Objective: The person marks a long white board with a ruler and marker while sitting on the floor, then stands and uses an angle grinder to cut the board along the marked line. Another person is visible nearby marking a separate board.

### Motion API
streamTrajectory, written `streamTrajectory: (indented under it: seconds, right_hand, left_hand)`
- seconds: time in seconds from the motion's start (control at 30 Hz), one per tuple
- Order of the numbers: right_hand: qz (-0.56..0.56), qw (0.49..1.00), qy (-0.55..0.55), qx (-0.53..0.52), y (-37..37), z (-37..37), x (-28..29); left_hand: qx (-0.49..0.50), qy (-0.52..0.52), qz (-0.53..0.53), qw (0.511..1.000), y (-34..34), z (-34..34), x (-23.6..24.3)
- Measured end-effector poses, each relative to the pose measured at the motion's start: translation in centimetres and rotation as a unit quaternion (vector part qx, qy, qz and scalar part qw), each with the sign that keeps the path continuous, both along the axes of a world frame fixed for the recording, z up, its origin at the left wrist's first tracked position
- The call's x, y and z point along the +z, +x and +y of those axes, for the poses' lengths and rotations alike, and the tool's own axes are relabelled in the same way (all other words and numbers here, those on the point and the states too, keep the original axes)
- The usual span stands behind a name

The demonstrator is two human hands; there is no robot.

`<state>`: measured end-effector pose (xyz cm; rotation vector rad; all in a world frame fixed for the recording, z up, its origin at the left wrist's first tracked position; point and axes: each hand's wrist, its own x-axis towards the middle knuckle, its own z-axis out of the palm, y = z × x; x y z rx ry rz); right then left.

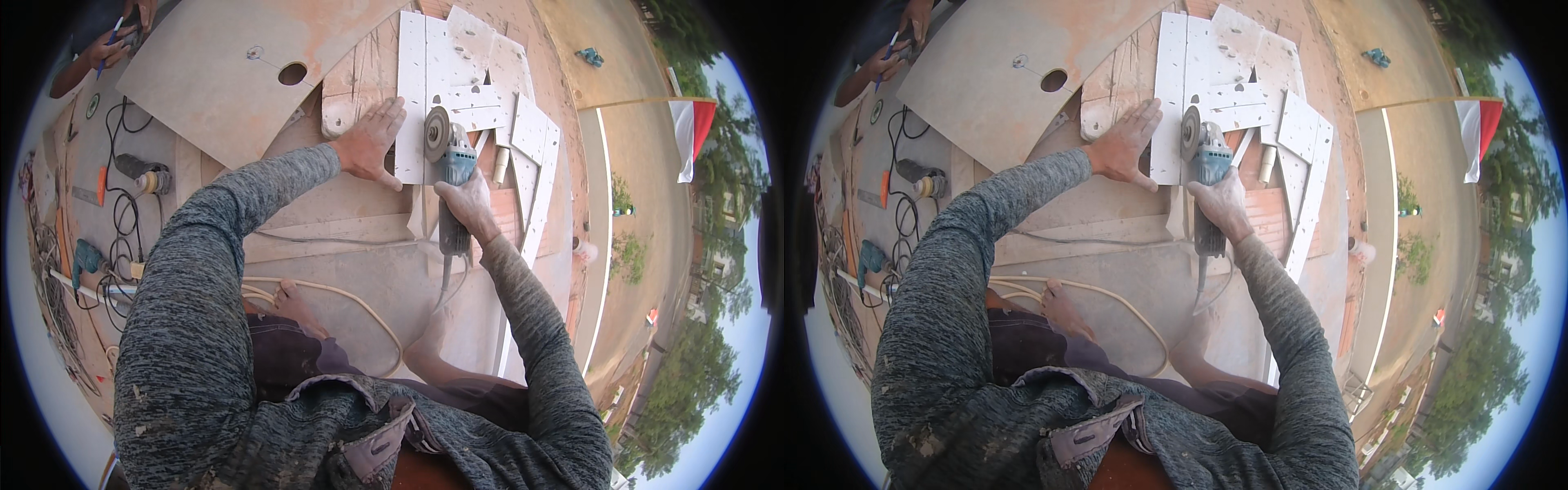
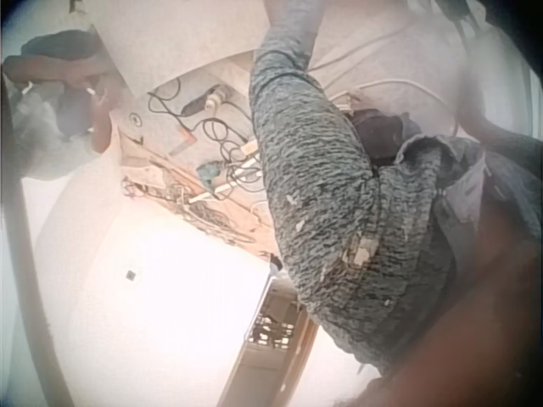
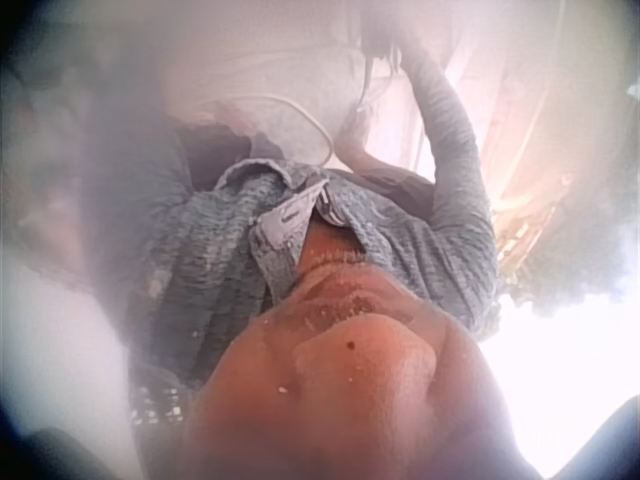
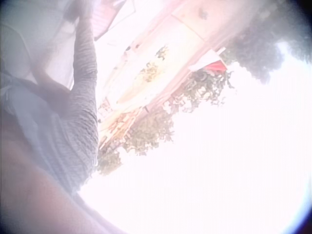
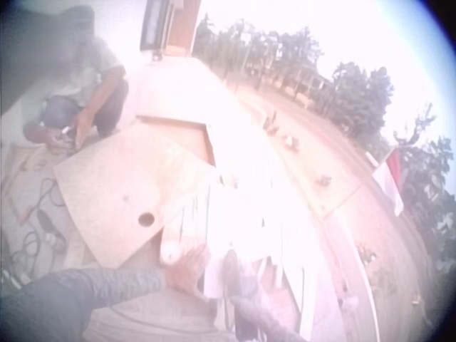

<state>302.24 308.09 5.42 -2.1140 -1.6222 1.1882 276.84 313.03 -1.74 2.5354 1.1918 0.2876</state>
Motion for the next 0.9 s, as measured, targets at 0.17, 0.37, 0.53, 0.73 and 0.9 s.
streamTrajectory:
  seconds: [0.17,0.37,0.53,0.73,0.9]
  right_hand:
    - [-0.011,1.0,-0.015,-0.008,0.0,-0.1,-0.4]
    - [-0.003,1.0,-0.025,-0.011,-0.2,0.5,-0.1]
    - [-0.01,1.0,-0.027,-0.008,-0.2,0.9,-0.1]
    - [0.006,0.999,-0.038,-0.009,0.0,1.5,-0.6]
    - [-0.003,1.0,-0.024,0.015,0.2,2.9,-0.7]
  left_hand:
    - [0.0,0.006,0.002,1.0,0.1,0.1,-0.1]
    - [-0.002,0.003,-0.007,1.0,0.0,0.0,-0.2]
    - [-0.001,0.011,0.006,1.0,0.0,0.0,-0.2]
    - [0.001,0.016,0.002,1.0,0.0,0.0,-0.4]
    - [-0.001,0.029,-0.006,1.0,0.1,0.0,-0.6]
